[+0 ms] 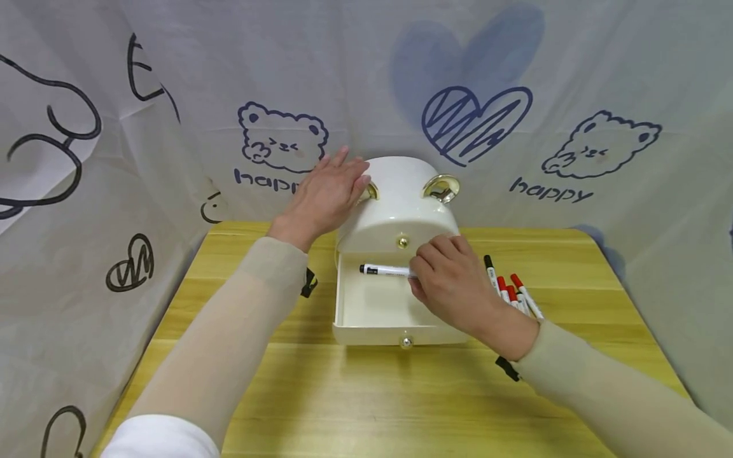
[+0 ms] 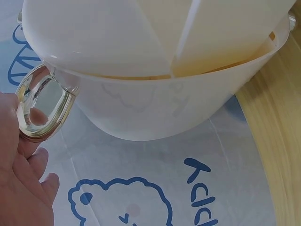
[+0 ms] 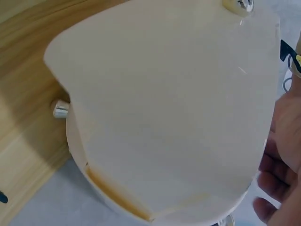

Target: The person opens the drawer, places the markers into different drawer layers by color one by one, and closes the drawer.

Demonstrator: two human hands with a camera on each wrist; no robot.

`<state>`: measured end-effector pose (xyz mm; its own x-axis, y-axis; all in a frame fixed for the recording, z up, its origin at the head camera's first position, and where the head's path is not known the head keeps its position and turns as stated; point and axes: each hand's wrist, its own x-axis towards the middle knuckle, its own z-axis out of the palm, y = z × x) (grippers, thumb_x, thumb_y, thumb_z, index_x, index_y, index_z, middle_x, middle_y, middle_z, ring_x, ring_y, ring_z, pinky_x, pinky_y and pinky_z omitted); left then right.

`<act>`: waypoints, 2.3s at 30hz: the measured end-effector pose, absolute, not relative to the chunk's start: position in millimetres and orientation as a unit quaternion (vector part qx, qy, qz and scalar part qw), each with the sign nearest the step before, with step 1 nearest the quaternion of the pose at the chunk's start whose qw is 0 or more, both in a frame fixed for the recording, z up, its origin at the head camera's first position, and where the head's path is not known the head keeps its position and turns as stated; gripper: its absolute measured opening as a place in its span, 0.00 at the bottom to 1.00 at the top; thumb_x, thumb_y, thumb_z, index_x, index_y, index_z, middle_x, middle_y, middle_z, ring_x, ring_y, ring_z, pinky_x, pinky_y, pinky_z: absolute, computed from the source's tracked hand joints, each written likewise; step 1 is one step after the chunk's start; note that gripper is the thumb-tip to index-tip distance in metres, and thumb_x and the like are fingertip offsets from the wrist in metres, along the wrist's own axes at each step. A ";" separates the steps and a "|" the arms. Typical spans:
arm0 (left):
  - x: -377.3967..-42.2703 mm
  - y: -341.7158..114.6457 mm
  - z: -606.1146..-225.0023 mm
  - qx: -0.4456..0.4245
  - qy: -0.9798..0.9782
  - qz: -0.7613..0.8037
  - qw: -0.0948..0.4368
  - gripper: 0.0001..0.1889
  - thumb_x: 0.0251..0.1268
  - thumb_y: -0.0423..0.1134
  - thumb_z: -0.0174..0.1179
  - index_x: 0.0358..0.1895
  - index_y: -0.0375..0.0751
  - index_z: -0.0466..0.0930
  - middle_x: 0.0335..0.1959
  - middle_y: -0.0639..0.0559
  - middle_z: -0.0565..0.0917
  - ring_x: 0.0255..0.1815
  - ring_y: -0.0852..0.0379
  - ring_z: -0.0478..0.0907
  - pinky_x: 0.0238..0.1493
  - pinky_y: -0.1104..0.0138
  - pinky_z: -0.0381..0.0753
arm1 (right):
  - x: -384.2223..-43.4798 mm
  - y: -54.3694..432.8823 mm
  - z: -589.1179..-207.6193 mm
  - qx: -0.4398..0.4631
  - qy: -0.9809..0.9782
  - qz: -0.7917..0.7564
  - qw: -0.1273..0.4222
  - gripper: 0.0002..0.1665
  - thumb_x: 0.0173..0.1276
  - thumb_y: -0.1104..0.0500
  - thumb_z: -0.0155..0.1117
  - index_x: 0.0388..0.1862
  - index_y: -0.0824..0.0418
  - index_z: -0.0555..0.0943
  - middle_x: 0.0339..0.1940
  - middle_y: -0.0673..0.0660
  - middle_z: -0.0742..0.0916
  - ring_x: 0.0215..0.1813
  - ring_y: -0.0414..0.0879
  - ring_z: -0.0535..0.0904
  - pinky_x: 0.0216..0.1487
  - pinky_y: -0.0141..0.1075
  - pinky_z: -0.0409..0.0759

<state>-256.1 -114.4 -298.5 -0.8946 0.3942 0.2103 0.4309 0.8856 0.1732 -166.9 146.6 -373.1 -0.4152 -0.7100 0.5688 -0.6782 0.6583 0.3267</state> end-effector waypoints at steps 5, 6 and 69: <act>-256.0 -113.7 -298.1 -0.211 -0.968 -0.106 0.083 0.30 0.90 0.55 0.31 0.83 0.46 0.61 0.85 0.50 0.63 0.90 0.49 0.41 0.90 0.53 0.39 | -164.5 141.5 -375.9 0.423 -0.853 -0.073 0.296 0.15 0.66 0.49 0.75 0.36 0.60 0.83 0.40 0.56 0.87 0.48 0.55 0.78 0.47 0.46 0.77; -256.1 -113.7 -298.1 -0.210 -0.969 -0.104 0.083 0.30 0.90 0.55 0.31 0.83 0.46 0.61 0.85 0.50 0.62 0.90 0.49 0.41 0.90 0.53 0.39 | -164.3 140.5 -376.6 0.423 -0.855 -0.081 0.289 0.16 0.66 0.49 0.75 0.36 0.59 0.83 0.40 0.55 0.87 0.48 0.55 0.78 0.47 0.46 0.77; -257.0 -113.9 -298.6 -0.202 -0.965 -0.144 0.079 0.29 0.90 0.53 0.33 0.81 0.45 0.65 0.83 0.50 0.66 0.89 0.49 0.44 0.90 0.56 0.40 | -176.0 206.2 -399.5 0.295 -0.881 0.149 0.339 0.08 0.65 0.64 0.76 0.33 0.66 0.85 0.36 0.62 0.87 0.44 0.61 0.77 0.46 0.52 0.77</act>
